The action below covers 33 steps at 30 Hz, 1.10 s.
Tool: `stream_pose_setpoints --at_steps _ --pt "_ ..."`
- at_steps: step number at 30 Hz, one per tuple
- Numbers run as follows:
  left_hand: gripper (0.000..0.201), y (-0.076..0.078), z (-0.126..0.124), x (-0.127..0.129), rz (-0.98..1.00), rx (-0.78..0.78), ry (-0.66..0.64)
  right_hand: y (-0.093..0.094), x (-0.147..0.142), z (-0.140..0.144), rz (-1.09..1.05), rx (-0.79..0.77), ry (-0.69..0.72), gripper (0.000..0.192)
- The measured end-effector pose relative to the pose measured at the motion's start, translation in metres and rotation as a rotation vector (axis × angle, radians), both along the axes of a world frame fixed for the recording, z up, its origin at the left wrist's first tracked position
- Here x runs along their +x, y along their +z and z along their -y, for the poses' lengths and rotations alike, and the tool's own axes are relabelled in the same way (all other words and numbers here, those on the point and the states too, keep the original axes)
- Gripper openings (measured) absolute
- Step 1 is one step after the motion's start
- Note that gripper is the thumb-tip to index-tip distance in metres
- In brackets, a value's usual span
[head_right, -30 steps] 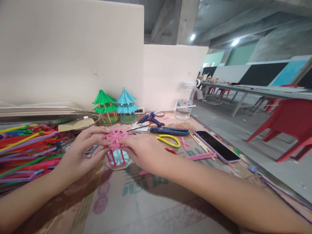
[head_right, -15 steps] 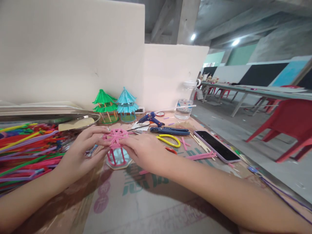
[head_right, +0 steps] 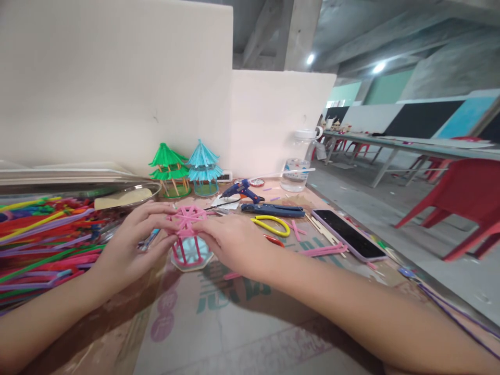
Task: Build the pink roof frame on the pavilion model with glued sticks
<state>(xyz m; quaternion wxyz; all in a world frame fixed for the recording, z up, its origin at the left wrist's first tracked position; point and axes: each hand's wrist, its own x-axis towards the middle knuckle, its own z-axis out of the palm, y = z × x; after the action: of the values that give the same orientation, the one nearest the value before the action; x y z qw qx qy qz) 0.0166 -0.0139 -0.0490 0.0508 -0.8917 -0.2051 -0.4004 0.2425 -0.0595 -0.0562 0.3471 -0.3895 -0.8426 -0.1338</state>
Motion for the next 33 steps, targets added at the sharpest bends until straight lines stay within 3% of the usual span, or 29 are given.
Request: stream_pose_setpoints --at_steps 9,12,16,19,22,27,33 --pt "0.080 -0.043 -0.016 -0.003 0.118 -0.355 0.122 0.014 0.005 -0.001 0.036 -0.163 -0.049 0.019" --pt "0.095 -0.048 -0.017 -0.002 0.121 -0.538 0.136 0.017 0.006 0.000 0.039 -0.159 -0.039 0.018" --pt "0.084 -0.044 -0.013 0.005 0.094 -0.644 0.007 0.013 0.005 -0.001 0.012 -0.104 0.009 0.018" --pt "0.069 -0.043 -0.011 0.009 0.081 -0.592 -0.025 0.007 0.004 -0.001 -0.001 -0.030 0.046 0.018" --pt "0.068 -0.045 -0.012 0.009 0.109 -0.552 -0.007 0.004 0.003 0.000 0.027 0.056 0.056 0.016" --pt "0.052 -0.039 -0.011 0.010 0.170 -0.485 -0.067 0.013 0.005 0.004 0.169 0.197 0.075 0.012" --pt "0.056 -0.032 -0.005 0.011 0.164 -0.553 -0.066 0.027 0.009 0.011 0.214 0.115 0.020 0.028"
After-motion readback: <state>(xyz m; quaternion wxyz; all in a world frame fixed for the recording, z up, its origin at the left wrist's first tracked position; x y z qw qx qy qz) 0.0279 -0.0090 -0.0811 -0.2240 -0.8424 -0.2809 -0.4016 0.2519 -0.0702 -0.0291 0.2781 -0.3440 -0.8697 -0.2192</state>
